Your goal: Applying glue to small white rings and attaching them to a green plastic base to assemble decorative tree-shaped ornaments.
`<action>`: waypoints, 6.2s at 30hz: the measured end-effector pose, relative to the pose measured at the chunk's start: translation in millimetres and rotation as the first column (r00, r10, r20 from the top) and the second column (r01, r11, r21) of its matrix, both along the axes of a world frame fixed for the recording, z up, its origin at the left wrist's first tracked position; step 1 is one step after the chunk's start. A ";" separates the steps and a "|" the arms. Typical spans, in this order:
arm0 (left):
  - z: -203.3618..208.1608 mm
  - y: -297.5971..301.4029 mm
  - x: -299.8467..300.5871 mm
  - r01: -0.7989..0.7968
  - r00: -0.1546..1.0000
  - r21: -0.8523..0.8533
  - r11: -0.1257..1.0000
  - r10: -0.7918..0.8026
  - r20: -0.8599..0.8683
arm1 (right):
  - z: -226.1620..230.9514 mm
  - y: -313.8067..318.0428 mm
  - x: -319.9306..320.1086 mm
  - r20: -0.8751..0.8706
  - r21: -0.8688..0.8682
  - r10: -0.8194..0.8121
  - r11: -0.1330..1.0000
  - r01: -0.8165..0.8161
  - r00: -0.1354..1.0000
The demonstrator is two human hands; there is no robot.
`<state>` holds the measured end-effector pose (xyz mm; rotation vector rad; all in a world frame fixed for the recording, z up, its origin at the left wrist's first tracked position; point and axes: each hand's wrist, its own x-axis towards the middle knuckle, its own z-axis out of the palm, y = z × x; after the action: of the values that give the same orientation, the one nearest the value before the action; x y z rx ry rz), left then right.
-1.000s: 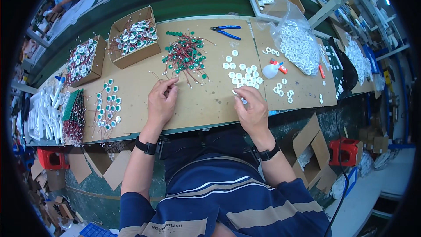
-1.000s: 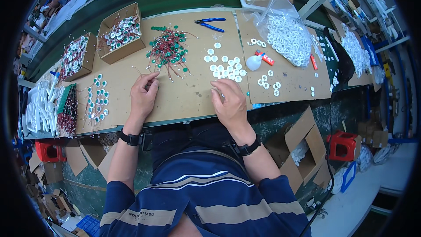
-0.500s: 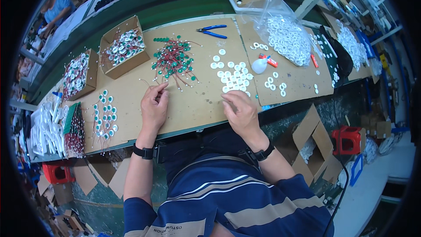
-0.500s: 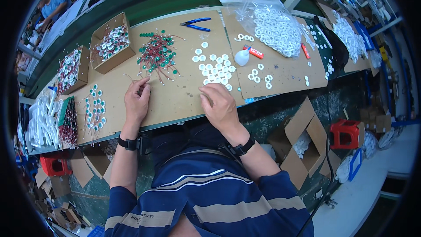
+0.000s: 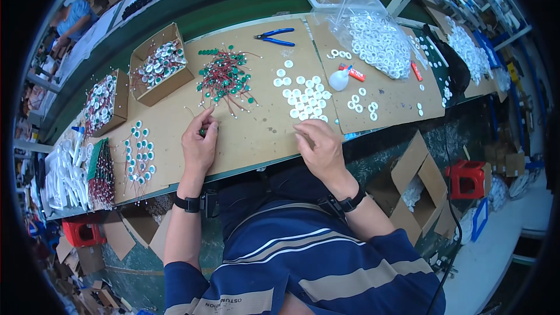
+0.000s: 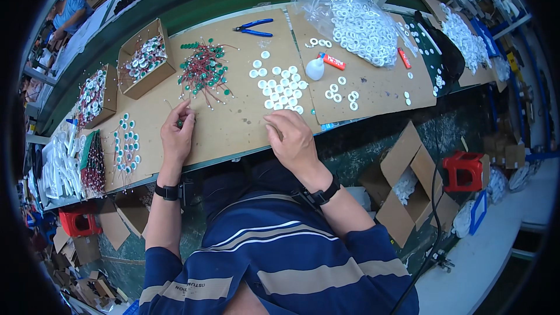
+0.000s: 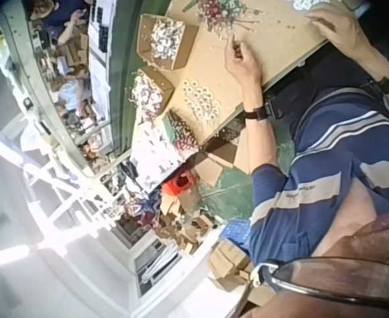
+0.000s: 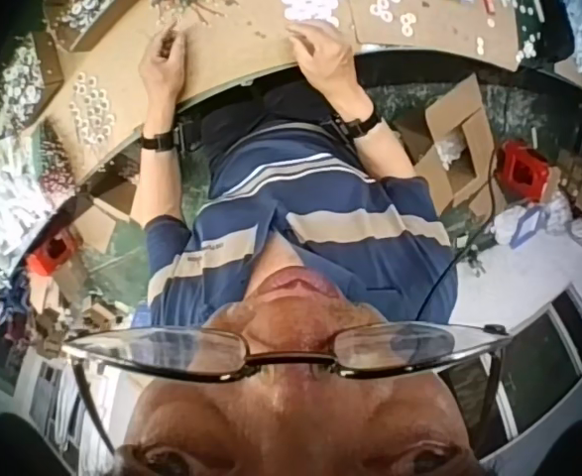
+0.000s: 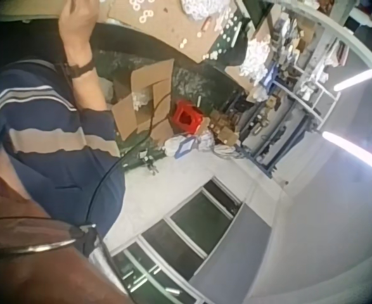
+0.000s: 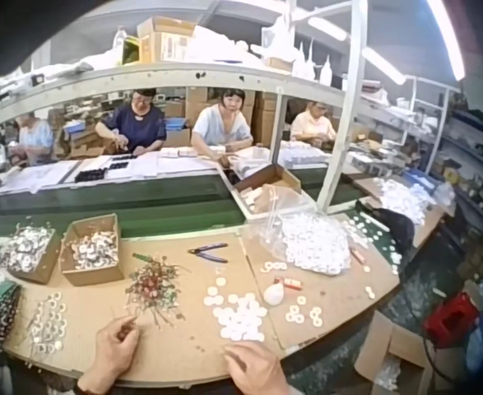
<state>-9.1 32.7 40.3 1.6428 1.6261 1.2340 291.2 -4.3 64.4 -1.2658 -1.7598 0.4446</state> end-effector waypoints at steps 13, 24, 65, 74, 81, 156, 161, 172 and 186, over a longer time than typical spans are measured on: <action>2.2 -41.3 -42.4 -0.038 0.994 -0.057 0.998 0.032 -0.102 | -4.8 -12.1 -29.4 0.027 -0.010 0.028 1.000 -0.027 0.999; 10.5 -67.0 -63.9 0.046 0.971 0.054 0.997 -0.032 -0.236 | 5.0 -23.3 -47.1 0.017 -0.060 -0.018 0.998 0.019 1.000; 13.4 -56.0 12.7 0.083 0.931 -0.020 0.996 -0.071 0.358 | 15.8 6.1 -82.4 0.080 0.131 0.228 0.963 -0.237 0.970; 22.1 -52.0 39.8 0.123 0.963 0.102 0.987 -0.144 0.227 | 16.6 -2.9 -78.6 -0.090 0.060 0.290 0.957 -0.285 0.953; 26.0 -64.1 53.4 0.090 0.929 0.195 0.977 -0.153 0.337 | 20.7 -4.8 -68.9 -0.195 -0.060 0.190 0.977 -0.205 0.962; -3.1 -60.0 43.7 0.343 0.765 -0.216 0.914 -0.138 0.629 | -6.1 -3.9 -58.3 -0.661 -0.370 0.148 0.788 -0.492 0.735; 1.4 -58.7 45.1 0.330 0.709 -0.192 0.924 -0.108 0.696 | -3.8 -3.0 -57.9 -0.660 -0.372 0.159 0.780 -0.503 0.734; -3.3 -55.9 41.3 0.304 0.642 -0.171 0.937 -0.069 0.763 | -5.5 -3.4 -57.0 -0.652 -0.376 0.144 0.791 -0.482 0.744; -0.7 -59.1 42.0 0.200 0.760 -0.279 0.939 0.031 0.649 | -7.5 -3.5 -53.2 -0.681 -0.383 0.107 0.792 -0.476 0.725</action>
<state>32.9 -26.4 39.6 0.9098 1.2074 1.2106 238.0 -7.8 56.9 -0.9861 -1.2675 1.4762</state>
